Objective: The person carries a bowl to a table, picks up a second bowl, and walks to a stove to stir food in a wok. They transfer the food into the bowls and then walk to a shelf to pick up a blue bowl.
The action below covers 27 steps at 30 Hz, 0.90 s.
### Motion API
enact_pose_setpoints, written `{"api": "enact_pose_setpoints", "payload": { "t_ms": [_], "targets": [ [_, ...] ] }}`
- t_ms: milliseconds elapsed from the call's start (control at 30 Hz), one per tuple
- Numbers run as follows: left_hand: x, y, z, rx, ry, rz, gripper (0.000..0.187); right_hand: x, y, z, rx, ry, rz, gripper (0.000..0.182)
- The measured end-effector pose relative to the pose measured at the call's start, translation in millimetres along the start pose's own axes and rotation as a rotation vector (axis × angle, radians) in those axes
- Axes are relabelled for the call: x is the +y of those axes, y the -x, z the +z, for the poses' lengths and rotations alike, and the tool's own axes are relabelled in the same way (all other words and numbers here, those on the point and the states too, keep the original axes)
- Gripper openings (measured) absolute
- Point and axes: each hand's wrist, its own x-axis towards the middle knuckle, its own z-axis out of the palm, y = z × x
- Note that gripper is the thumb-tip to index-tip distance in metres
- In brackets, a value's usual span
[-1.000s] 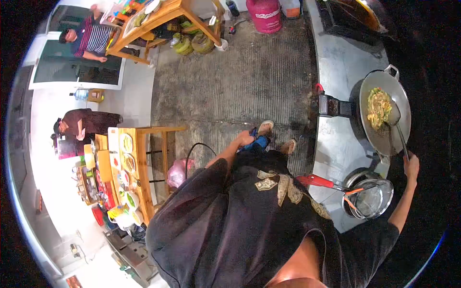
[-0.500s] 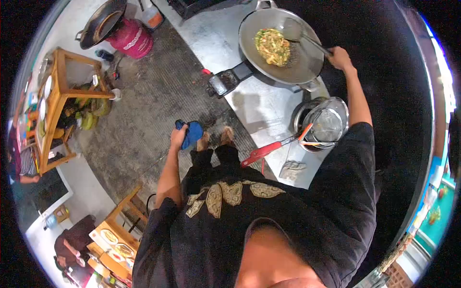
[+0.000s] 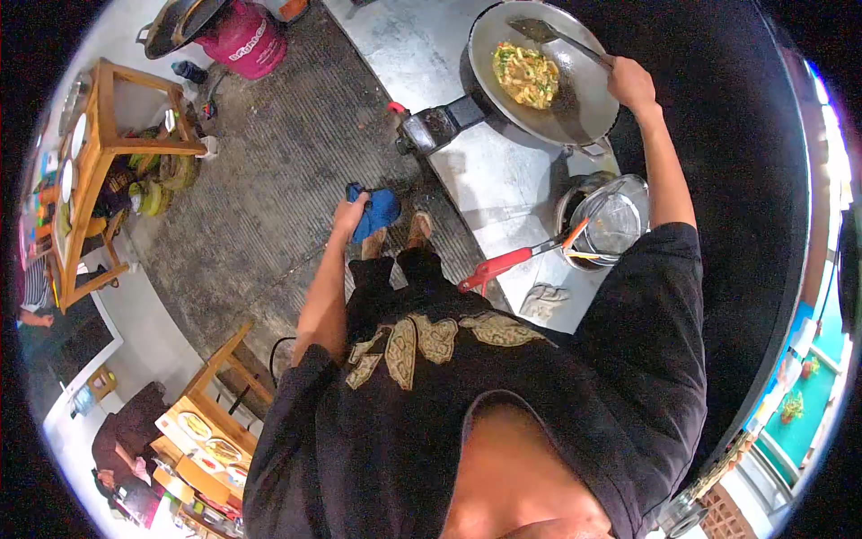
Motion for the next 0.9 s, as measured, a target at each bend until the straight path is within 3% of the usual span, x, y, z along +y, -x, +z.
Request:
{"api": "enact_pose_setpoints", "payload": {
  "t_ms": [200, 267, 333, 433, 533, 567, 667, 733, 800, 900],
  "targets": [
    [-79.0, -25.8, 6.9, 0.088, -0.111, 0.190, 0.061, 1.7, 52.9, 6.7, 0.120, 0.080, -0.240, 0.043],
    [-104.1, -14.1, -3.3, 0.001, -0.085, 0.120, 0.065, -8.8, 96.6, -25.1, 0.192, 0.085, -0.318, 0.045],
    [-128.5, -1.3, -16.2, -0.040, 0.019, 0.094, 0.056, -15.7, 130.3, -46.5, 0.140, 0.095, -0.237, 0.048],
    [-157.9, 8.0, -21.5, 0.093, 0.265, -0.016, 0.040, -27.0, 173.7, -67.0, 0.050, 0.075, -0.118, 0.050],
    [-128.9, 37.9, -39.4, 0.129, 0.247, -0.169, 0.037, -34.3, 194.2, -64.3, -0.028, 0.038, -0.053, 0.050],
    [-182.6, -12.8, -23.4, 0.025, 0.408, -0.212, 0.045, -36.5, 197.2, -56.8, -0.048, 0.025, -0.044, 0.049],
    [-167.4, -31.6, -10.4, 0.159, 0.391, 0.202, 0.050, -33.0, 184.5, 5.2, -0.015, 0.076, 0.035, 0.047],
    [-112.4, -23.4, -18.5, 0.041, 0.277, -0.033, 0.052, -39.8, 172.0, 23.8, 0.012, -0.013, 0.079, 0.045],
    [-94.4, -61.2, 2.6, 0.015, 0.397, -0.049, 0.050, -38.6, 159.0, 32.3, 0.022, -0.084, 0.136, 0.044],
    [1.5, -16.5, -3.5, 0.045, 0.418, 0.215, 0.047, -22.1, 148.3, 32.7, 0.038, -0.183, 0.216, 0.040]
  ]
}}
